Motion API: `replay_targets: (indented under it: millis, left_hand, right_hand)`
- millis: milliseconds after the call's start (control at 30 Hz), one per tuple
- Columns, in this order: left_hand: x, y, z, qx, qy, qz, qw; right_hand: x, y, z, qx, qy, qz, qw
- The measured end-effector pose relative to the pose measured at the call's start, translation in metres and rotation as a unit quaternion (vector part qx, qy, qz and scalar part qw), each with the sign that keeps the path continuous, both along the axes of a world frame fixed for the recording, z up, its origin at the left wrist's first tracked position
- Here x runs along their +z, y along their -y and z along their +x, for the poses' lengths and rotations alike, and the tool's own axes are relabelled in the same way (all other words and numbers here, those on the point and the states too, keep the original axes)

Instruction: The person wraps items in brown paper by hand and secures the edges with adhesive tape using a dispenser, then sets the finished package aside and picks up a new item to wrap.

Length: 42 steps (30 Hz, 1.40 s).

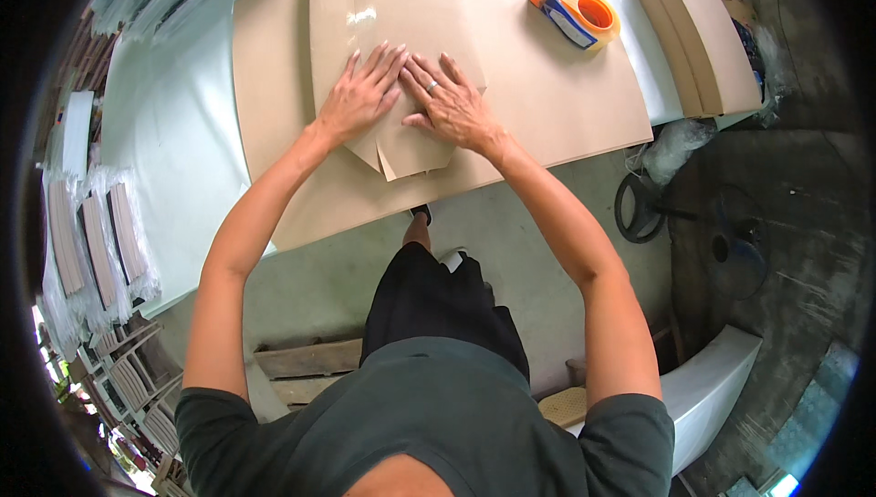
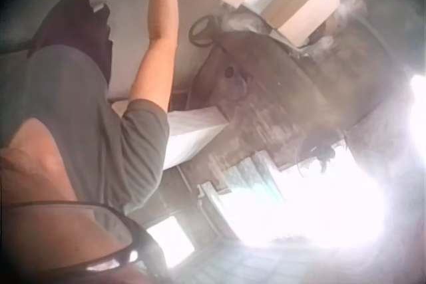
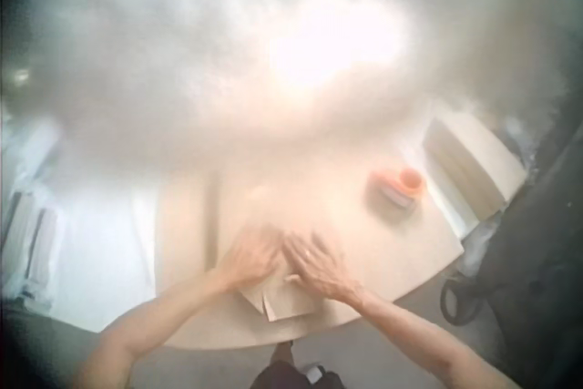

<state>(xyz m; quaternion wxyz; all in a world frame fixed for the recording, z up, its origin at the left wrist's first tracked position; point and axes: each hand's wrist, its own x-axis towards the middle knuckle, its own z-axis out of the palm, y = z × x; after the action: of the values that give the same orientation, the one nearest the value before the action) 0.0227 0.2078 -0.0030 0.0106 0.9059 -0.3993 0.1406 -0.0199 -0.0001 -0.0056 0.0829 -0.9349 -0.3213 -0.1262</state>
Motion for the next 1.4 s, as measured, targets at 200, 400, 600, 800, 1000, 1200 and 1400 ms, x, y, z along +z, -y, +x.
replay_targets:
  millis: [200,400,600,800,1000,1200,1400]
  left_hand:
    - [-0.005,-0.006,-0.024,0.011,0.031,-0.023,0.999]
    - [0.000,-0.007,-0.022,0.018,0.005,-0.011,1.000]
    - [0.004,-0.008,-0.023,0.042,-0.050,-0.007,0.998]
    - [0.006,-0.006,-0.025,0.061,-0.077,-0.023,0.995]
    - [0.004,0.001,-0.025,0.082,-0.058,-0.027,0.995]
    - [0.008,0.000,-0.025,0.103,-0.089,0.014,0.991]
    - [0.016,0.009,-0.017,0.123,-0.093,0.051,0.987]
  right_hand:
    - [0.005,-0.004,-0.002,-0.033,0.000,-0.045,0.998]
    - [-0.003,-0.001,-0.001,-0.052,0.003,-0.016,0.999]
    - [0.009,0.012,-0.008,-0.067,-0.039,0.001,0.997]
    - [0.010,0.014,-0.007,-0.063,-0.076,0.023,0.995]
    - [-0.001,0.013,-0.002,-0.160,-0.004,0.052,0.986]
    - [-0.012,0.024,-0.002,-0.209,0.004,0.091,0.974]
    - [-0.014,0.020,-0.005,-0.229,0.004,0.096,0.969]
